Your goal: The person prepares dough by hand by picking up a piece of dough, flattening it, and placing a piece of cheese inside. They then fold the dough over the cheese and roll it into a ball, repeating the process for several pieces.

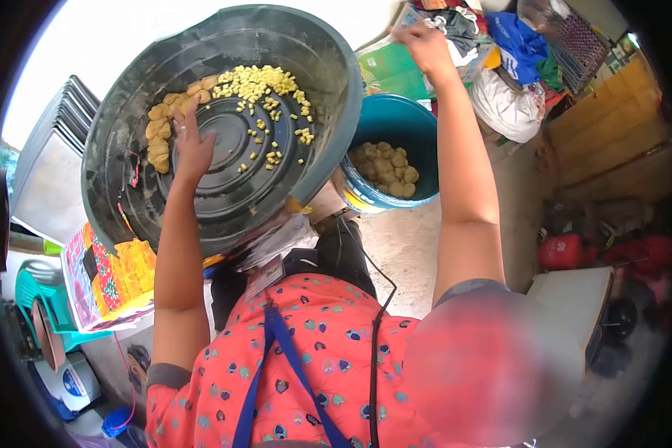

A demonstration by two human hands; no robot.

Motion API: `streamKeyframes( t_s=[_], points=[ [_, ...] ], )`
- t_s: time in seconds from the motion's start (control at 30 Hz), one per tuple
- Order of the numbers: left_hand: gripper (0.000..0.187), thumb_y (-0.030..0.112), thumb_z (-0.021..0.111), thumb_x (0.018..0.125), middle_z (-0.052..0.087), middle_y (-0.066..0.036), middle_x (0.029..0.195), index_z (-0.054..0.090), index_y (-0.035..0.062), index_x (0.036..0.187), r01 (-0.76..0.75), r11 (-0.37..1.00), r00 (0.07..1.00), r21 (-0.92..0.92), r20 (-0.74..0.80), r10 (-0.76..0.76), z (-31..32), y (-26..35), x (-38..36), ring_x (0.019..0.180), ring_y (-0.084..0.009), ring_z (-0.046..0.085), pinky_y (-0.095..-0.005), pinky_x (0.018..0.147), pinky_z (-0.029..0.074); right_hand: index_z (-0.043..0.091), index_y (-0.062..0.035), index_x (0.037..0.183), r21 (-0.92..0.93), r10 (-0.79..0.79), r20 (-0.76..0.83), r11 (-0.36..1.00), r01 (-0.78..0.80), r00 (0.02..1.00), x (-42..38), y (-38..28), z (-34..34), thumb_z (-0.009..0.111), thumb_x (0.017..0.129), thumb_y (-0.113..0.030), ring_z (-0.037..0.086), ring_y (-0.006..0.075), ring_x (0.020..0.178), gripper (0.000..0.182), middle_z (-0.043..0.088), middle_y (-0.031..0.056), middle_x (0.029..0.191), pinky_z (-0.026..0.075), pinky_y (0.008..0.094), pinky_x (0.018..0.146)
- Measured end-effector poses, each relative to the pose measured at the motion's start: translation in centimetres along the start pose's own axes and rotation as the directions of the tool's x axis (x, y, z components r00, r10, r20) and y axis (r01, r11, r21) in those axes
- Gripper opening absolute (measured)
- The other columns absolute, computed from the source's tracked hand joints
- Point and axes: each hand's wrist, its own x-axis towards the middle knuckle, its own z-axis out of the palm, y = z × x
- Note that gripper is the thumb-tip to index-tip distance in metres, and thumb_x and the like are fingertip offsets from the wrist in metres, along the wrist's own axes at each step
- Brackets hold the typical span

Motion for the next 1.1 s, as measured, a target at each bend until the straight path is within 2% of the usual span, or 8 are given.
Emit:
streamKeyframes(
  t_s=[0.1, 0.17, 0.3, 0.4, 0.57, 0.7, 0.83, 1.1],
  points=[
    [0.062, 0.044, 0.040, 0.091, 0.000, -0.022, 0.148, 0.016, 0.0166, 0.141, 0.438, 0.528, 0.896, -0.728, 0.306, -0.322, -1.9, 1.4, 1.6, 0.134, -0.0446, 0.008, -0.0648, 0.103, 0.005, 0.029, -0.0097, 0.141, 0.090, -0.153, 0.014, 0.984, 0.151, 0.988, 1.3, -11.7, 1.2, 0.067, 0.079, -0.024, 0.007, 0.0360, 0.139, 0.074, 0.014, 0.0336, 0.144, 0.014, 0.0389, 0.110],
    [0.070, 0.052, 0.033, 0.092, -0.011, -0.022, 0.149, 0.005, 0.0182, 0.146, 0.523, -0.117, 0.786, -0.845, 0.530, -0.318, -3.9, 1.7, 2.8, 0.135, -0.0475, -0.002, -0.0657, 0.103, 0.002, 0.033, -0.0127, 0.140, 0.109, -0.382, -0.276, 0.899, 0.423, 0.882, 1.6, -17.9, 1.7, 0.062, 0.084, -0.038, 0.013, 0.0329, 0.138, 0.068, 0.019, 0.0244, 0.147, 0.014, 0.0412, 0.110],
    [0.076, 0.060, 0.025, 0.090, -0.005, -0.024, 0.149, 0.008, 0.0101, 0.146, 0.495, -0.257, 0.807, -0.830, 0.548, -0.219, -7.2, 5.7, 4.1, 0.135, -0.0475, 0.004, -0.0655, 0.104, 0.006, 0.052, -0.0090, 0.117, 0.633, -0.225, -0.065, 0.744, 0.214, 0.972, -0.9, -24.7, 11.4, 0.048, 0.092, -0.032, 0.044, 0.0196, 0.112, 0.034, 0.050, 0.0114, 0.117, 0.036, 0.0357, 0.094],
    [0.070, 0.055, 0.029, 0.091, 0.009, -0.025, 0.147, 0.028, 0.0053, 0.140, 0.173, 0.112, 0.936, -0.979, 0.198, 0.291, -9.5, 8.0, 4.9, 0.131, -0.0430, 0.021, -0.0562, 0.105, 0.019, 0.053, -0.0107, 0.123, 0.591, -0.378, 0.129, 0.772, 0.235, 0.917, 2.8, -22.5, 23.0, 0.047, 0.090, -0.038, 0.042, 0.0268, 0.120, 0.043, 0.049, 0.0179, 0.123, 0.034, 0.0424, 0.099],
    [0.059, 0.046, 0.036, 0.093, 0.012, -0.023, 0.148, 0.037, 0.0066, 0.136, -0.059, 0.233, 0.997, -0.971, -0.046, 0.060, -16.0, 9.1, 4.6, 0.129, -0.0395, 0.030, -0.0496, 0.102, 0.028, 0.046, -0.0149, 0.132, 0.082, -0.082, 0.474, 0.995, 0.048, 0.877, 5.6, -16.8, 23.5, 0.042, 0.087, -0.058, 0.034, 0.0411, 0.127, 0.063, 0.036, 0.0286, 0.135, 0.028, 0.0505, 0.103],
    [0.055, 0.042, 0.048, 0.090, 0.018, -0.020, 0.148, 0.037, 0.0170, 0.138, -0.179, 0.984, 0.984, -0.019, 0.020, 0.179, -14.1, -0.1, 8.2, 0.135, -0.0415, 0.018, -0.0526, 0.104, 0.024, 0.044, -0.0163, 0.134, -0.056, -0.079, 0.525, 0.990, 0.126, 0.848, 6.7, -16.8, 20.9, 0.048, 0.084, -0.059, 0.032, 0.0418, 0.128, 0.066, 0.032, 0.0250, 0.139, 0.027, 0.0548, 0.103],
    [0.049, 0.043, 0.063, 0.078, 0.051, -0.015, 0.128, 0.060, 0.0125, 0.115, -0.045, 0.643, 0.770, 0.764, 0.437, -0.465, -10.2, -8.4, 7.9, 0.121, -0.0353, 0.046, -0.0571, 0.100, 0.029, 0.048, -0.0040, 0.128, -0.202, -0.001, 0.475, 0.973, 0.110, 0.880, 9.7, -15.1, 19.6, 0.059, 0.079, -0.053, 0.046, 0.0366, 0.119, 0.070, 0.045, 0.0199, 0.132, 0.037, 0.0395, 0.100],
    [0.073, 0.033, 0.066, 0.077, 0.059, -0.022, 0.113, 0.026, 0.0084, 0.133, 0.264, 0.723, 0.824, 0.638, 0.241, -0.513, -3.8, -17.5, 6.5, 0.103, -0.0337, 0.059, -0.0448, 0.085, 0.047, 0.059, 0.0019, 0.113, -0.207, 0.129, 0.609, 0.978, 0.000, 0.782, 13.1, -7.6, 21.3, 0.065, 0.080, -0.037, 0.056, 0.0318, 0.107, 0.051, 0.060, 0.0204, 0.113, 0.043, 0.0373, 0.091]
  ],
)
